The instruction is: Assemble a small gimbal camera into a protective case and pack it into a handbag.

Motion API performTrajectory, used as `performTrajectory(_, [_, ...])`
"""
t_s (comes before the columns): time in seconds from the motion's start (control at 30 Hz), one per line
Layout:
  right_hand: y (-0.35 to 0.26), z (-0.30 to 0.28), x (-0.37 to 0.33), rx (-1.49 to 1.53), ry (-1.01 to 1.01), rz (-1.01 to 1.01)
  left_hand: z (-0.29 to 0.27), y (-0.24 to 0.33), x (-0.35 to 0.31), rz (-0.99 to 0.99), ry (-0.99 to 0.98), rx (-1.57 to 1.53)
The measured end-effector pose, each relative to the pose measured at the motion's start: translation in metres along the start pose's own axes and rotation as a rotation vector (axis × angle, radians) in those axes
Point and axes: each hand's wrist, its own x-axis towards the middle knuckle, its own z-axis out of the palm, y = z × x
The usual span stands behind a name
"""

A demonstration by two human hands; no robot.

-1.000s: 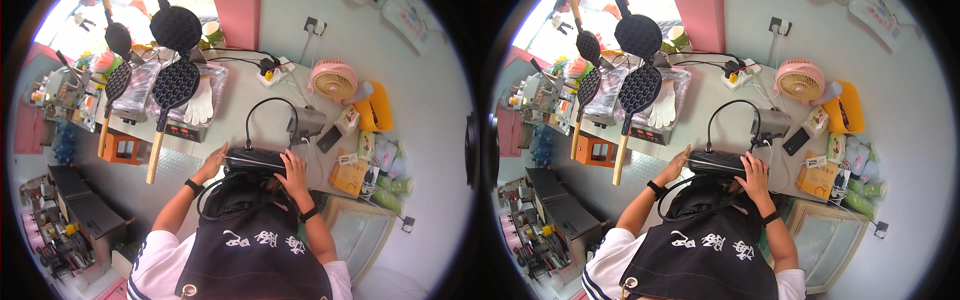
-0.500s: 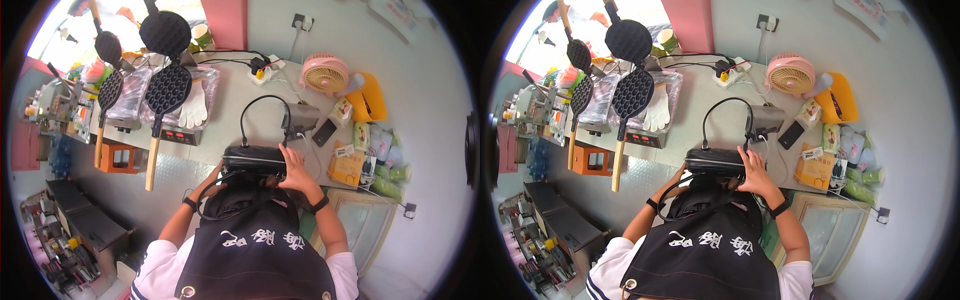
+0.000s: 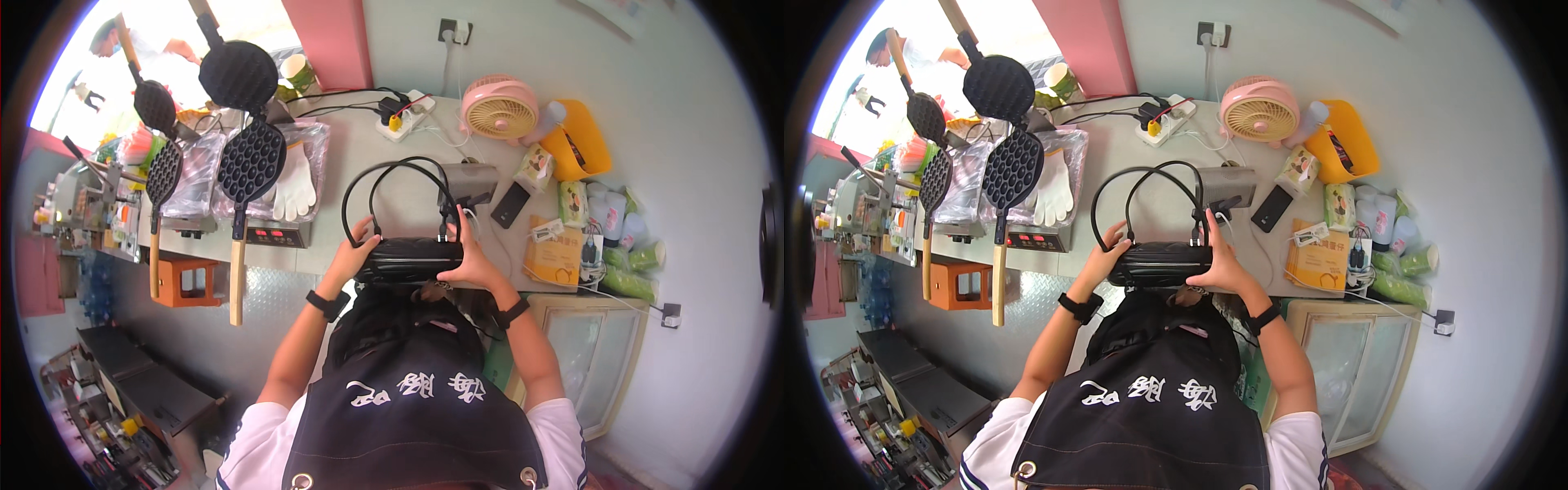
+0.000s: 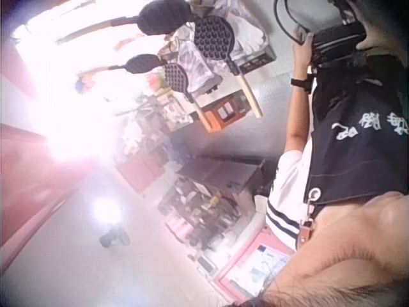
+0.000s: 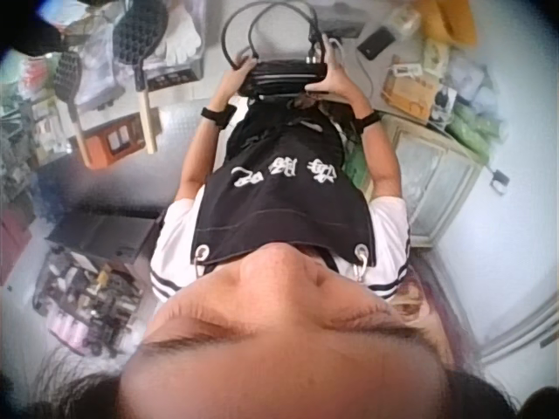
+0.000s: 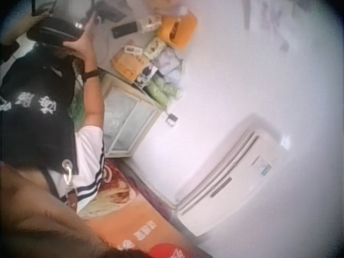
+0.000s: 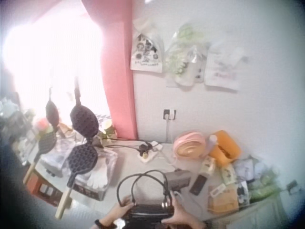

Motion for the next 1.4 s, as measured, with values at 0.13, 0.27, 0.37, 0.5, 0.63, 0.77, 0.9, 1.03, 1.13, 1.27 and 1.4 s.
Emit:
performTrajectory(0.13, [-0.002, -0.005, 0.011, 0.065, 0.042, 0.113, 0.006, 0.031, 0.007, -0.109, -0.118, -0.299])
performTrajectory(0.27, [0.008, 0.011, 0.016, 0.264, 0.123, -0.004, 0.004, 0.026, 0.003, -0.041, -0.038, -0.405])
performTrajectory(0.37, [0.016, 0.014, 0.017, 0.283, 0.206, -0.116, 0.01, 0.038, -0.002, 0.057, -0.024, -0.409])
performTrajectory(0.5, [-0.027, 0.01, 0.019, 0.358, 0.32, -0.084, 0.008, 0.065, -0.011, 0.188, 0.076, -0.367])
performTrajectory(0.63, [-0.089, -0.001, 0.011, 0.004, 0.457, -0.222, 0.002, 0.107, -0.038, 0.23, 0.25, -0.283])
performTrajectory(0.77, [-0.15, -0.009, -0.005, -0.159, 0.287, -0.361, -0.005, 0.124, -0.053, 0.596, 0.14, 0.14])
performTrajectory(0.9, [-0.195, -0.012, -0.016, -0.263, -0.143, -0.289, -0.01, 0.138, -0.081, 0.65, 0.071, 0.197])
performTrajectory(1.03, [-0.218, -0.019, -0.022, -0.151, -0.378, -0.159, -0.015, 0.143, -0.09, 0.784, -0.024, 0.215])
performTrajectory(1.13, [-0.228, -0.025, -0.022, 0.058, -0.368, 0.014, -0.022, 0.173, -0.099, 0.882, -0.049, 0.209])
performTrajectory(1.27, [-0.276, -0.039, -0.03, 0.052, -0.192, 0.086, -0.041, 0.177, -0.104, 0.976, 0.051, 0.178])
performTrajectory(1.4, [-0.323, -0.063, -0.045, 0.108, -0.007, 0.15, -0.057, 0.164, -0.111, 0.903, 0.161, 0.15])
